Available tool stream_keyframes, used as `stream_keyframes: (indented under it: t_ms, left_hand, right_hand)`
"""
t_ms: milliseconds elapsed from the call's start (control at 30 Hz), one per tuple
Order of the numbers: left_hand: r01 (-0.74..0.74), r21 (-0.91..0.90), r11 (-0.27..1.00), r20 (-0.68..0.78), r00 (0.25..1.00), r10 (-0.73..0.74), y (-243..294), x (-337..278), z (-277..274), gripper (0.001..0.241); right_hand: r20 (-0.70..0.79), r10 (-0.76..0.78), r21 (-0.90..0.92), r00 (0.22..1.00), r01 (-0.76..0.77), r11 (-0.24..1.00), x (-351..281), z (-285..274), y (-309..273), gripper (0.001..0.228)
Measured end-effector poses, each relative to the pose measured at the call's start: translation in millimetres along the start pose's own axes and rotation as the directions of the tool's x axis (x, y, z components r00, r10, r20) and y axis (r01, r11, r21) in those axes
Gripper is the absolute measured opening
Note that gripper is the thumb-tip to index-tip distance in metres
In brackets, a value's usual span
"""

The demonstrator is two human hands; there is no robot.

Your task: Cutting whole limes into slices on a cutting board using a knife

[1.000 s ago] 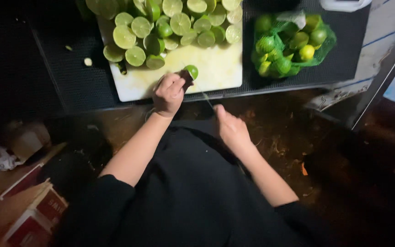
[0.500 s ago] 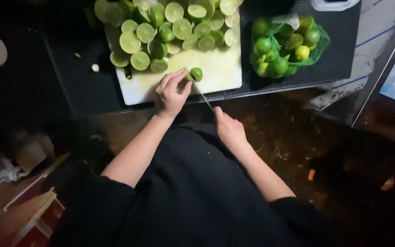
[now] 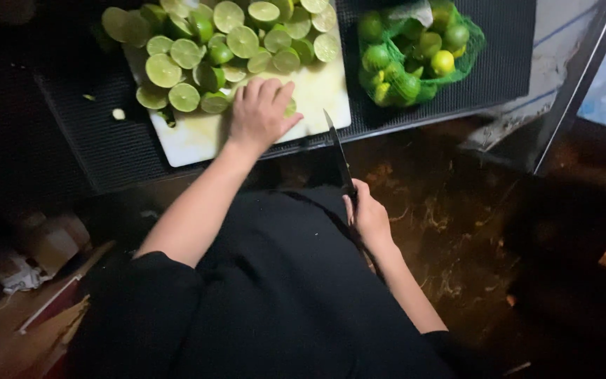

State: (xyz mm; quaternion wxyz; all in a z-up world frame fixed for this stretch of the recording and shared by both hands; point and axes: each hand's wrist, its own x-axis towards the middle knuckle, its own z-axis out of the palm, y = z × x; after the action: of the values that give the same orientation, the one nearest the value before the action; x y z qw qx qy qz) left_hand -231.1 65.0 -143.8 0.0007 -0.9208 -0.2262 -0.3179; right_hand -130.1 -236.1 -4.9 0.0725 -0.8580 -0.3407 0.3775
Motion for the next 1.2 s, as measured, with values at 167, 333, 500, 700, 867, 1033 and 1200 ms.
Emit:
stream_keyframes:
  t_ms: [167, 333, 500, 700, 867, 1033, 1200]
  left_hand:
    - [-0.161, 0.005, 0.987, 0.078, 0.984, 0.16, 17, 61, -37, 0.059]
    - [-0.132, 0.134, 0.982, 0.038, 0.991, 0.128, 42, 105, -25, 0.081]
    - [-0.042, 0.134, 0.99, 0.149, 0.989, 0.022, 48, 89, -19, 0.066]
    - [-0.009, -0.12, 0.993, 0.136, 0.99, 0.026, 89, 112, -34, 0.062]
    - [-0.164, -0.23, 0.959, 0.063, 0.981, 0.183, 154, 204, -19, 0.033]
    - [-0.194, 0.04, 0.98, 0.238, 0.955, 0.179, 172, 229, 50, 0.05]
    - [-0.127, -0.069, 0.989, 0.18, 0.974, 0.138, 169, 235, 34, 0.01]
  right_hand:
    - [-0.059, 0.016, 0.077, 0.998, -0.011, 0.997, -2, -10, 21, 0.039]
    - [-0.057, 0.087, 0.15, 0.995, -0.077, 0.986, -3, -28, 23, 0.042]
    - [-0.124, 0.103, 0.178, 0.987, -0.08, 0.981, -12, -45, 26, 0.041]
    - [-0.111, 0.146, 0.263, 0.983, -0.113, 0.958, -19, -61, 53, 0.043]
    - [-0.231, 0.163, 0.3, 0.959, -0.089, 0.95, -8, -80, 92, 0.048]
    - [-0.252, 0.224, 0.364, 0.941, -0.122, 0.923, -2, -115, 105, 0.044]
    - [-0.265, 0.196, 0.349, 0.944, -0.096, 0.932, 11, -111, 130, 0.044]
